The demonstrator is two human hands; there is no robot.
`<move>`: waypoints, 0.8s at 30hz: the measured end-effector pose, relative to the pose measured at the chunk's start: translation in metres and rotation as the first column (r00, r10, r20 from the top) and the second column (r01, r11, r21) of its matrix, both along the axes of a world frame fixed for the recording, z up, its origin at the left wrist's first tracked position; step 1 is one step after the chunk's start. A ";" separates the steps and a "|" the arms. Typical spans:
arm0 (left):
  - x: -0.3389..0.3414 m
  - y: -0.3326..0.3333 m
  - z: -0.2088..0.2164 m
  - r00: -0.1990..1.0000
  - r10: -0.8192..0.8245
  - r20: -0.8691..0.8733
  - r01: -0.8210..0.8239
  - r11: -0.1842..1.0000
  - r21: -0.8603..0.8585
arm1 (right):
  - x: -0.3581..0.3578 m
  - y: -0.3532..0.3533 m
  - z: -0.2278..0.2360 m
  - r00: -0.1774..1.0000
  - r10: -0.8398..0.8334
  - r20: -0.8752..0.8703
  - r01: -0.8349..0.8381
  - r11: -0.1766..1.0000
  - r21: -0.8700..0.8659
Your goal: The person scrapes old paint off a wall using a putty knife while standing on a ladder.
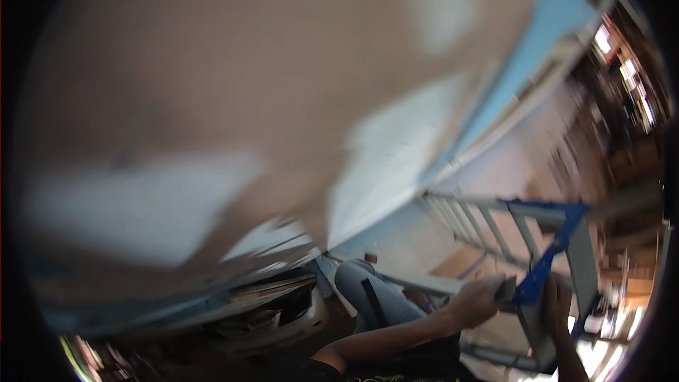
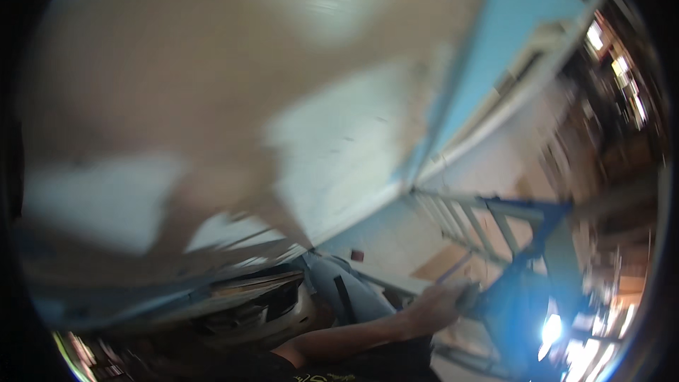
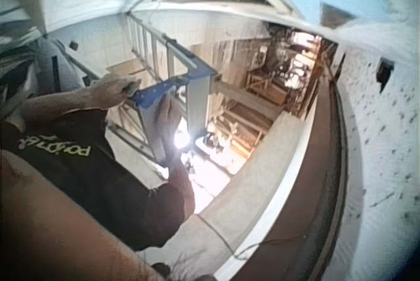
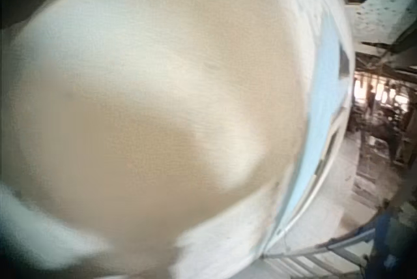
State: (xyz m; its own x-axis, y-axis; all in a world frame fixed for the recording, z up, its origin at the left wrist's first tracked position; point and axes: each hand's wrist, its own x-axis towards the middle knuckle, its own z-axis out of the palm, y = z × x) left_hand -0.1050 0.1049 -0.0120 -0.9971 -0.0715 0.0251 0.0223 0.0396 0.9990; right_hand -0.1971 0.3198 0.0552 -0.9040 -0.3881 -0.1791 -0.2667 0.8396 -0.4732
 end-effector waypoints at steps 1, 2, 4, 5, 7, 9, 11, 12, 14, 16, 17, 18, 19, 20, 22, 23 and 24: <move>-0.002 0.006 -0.006 0.992 -0.100 0.080 0.101 0.995 -0.013 | 0.003 0.003 -0.008 0.995 0.026 -0.097 -0.034 0.996 -0.082; -0.001 0.023 -0.021 0.998 0.023 -0.060 -0.026 0.998 -0.048 | 0.004 0.007 -0.014 0.983 0.051 -0.174 -0.081 0.983 -0.167; -0.003 0.023 -0.013 0.998 -0.051 -0.028 0.047 0.993 -0.112 | -0.004 0.010 -0.013 0.985 0.113 -0.130 -0.133 0.979 -0.152; 0.000 0.018 -0.008 0.999 -0.052 -0.017 0.051 0.997 -0.055 | -0.007 0.009 -0.011 0.993 0.094 -0.068 -0.102 0.987 -0.122; 0.007 0.011 -0.012 0.997 -0.082 0.007 0.082 0.997 -0.016 | 0.000 0.008 -0.010 0.999 0.010 0.047 -0.008 0.999 -0.054; 0.010 0.004 -0.019 0.999 0.047 -0.020 -0.045 0.996 0.070 | 0.003 0.007 0.000 0.983 -0.117 0.144 0.112 0.993 0.040; 0.019 -0.013 -0.030 0.991 0.118 0.060 -0.125 0.985 0.119 | 0.015 -0.006 0.012 0.999 -0.013 0.032 0.011 0.998 0.064; 0.028 -0.026 -0.031 0.987 0.148 0.061 -0.159 0.945 0.286 | 0.018 -0.011 0.019 0.996 0.065 -0.064 -0.058 0.992 0.111; 0.049 -0.058 -0.032 0.957 0.261 0.129 -0.291 0.886 0.360 | 0.016 -0.015 0.034 0.973 0.199 -0.114 -0.158 0.942 0.296; 0.072 -0.096 -0.035 0.860 0.503 0.087 -0.507 0.822 0.258 | 0.016 -0.031 0.057 0.936 0.329 -0.124 -0.232 0.843 0.485; 0.087 -0.108 -0.035 0.743 0.669 0.032 -0.643 0.699 0.313 | 0.019 -0.059 0.083 0.926 0.377 -0.009 -0.262 0.661 0.703; 0.105 -0.127 -0.026 0.741 0.668 0.069 -0.652 0.690 0.316 | 0.025 -0.076 0.102 0.925 0.380 -0.022 -0.257 0.665 0.701; 0.119 -0.141 -0.017 0.700 0.698 0.154 -0.693 0.612 0.380 | 0.031 -0.092 0.119 0.849 0.524 -0.071 -0.341 0.646 0.683; 0.134 -0.152 0.007 0.678 0.728 0.100 -0.711 0.616 0.340 | 0.043 -0.103 0.137 0.763 0.631 -0.140 -0.392 0.624 0.676; 0.164 -0.166 0.042 0.624 0.775 -0.093 -0.706 0.611 0.359 | 0.067 -0.128 0.161 0.513 0.823 -0.246 -0.521 0.526 0.673; 0.187 -0.170 0.048 0.574 0.798 -0.184 -0.719 0.599 0.354 | 0.066 -0.154 0.156 0.379 0.904 -0.199 -0.688 0.419 0.593; 0.197 -0.181 0.058 0.617 0.762 -0.197 -0.670 0.640 0.377 | 0.077 -0.178 0.161 0.285 0.940 -0.186 -0.778 0.341 0.528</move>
State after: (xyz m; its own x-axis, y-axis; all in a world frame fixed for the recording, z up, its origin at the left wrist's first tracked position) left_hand 0.0916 -0.0757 0.0458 -0.5567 -0.8081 0.1922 0.4001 -0.0581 0.9146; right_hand -0.1204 0.1414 0.2166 -0.0563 -0.9811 -0.1851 -0.9942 0.0381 0.1005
